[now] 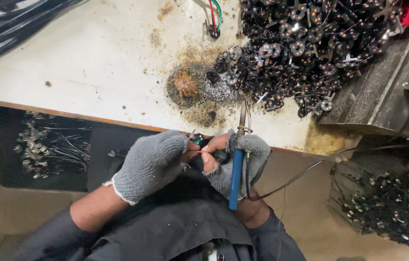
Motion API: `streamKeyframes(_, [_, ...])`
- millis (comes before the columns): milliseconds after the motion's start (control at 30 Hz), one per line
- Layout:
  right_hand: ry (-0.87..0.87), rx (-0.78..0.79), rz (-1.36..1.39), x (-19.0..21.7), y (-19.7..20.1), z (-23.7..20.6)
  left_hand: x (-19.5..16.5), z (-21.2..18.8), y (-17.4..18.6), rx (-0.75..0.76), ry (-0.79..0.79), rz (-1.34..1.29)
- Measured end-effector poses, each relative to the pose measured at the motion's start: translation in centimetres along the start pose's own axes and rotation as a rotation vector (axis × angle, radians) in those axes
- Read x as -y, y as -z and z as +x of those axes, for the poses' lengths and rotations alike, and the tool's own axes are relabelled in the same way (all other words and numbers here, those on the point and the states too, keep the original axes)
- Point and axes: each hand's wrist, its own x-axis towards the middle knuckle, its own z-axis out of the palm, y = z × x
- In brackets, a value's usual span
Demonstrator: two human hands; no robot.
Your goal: The person solders colored wires onto small black electrical plug components at a workbench. They hold a component in one gloved hand, position a stripped wire end against its terminal, and apply a soldering iron to join them, placing finished pieces aside and repeating the process on successive components.
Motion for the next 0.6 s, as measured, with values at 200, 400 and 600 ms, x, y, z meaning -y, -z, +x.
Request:
streamKeyframes(200, [-0.272, 0.098, -0.029, 1.6, -0.1, 1.0, 0.1, -0.6, -1.4, -0.155, 0.012, -0.086])
streamKeyframes(400, [0.131, -0.159, -0.006, 0.0, -0.3, 2.4, 0.1, 1.8, 2.4, -0.434, -0.124, 0.224])
streamKeyframes(600, [0.102, -0.232, -0.181, -3.8, 0.2, 2.6, 2.4, 5.7, 5.6, -0.365, 0.116, 0.161])
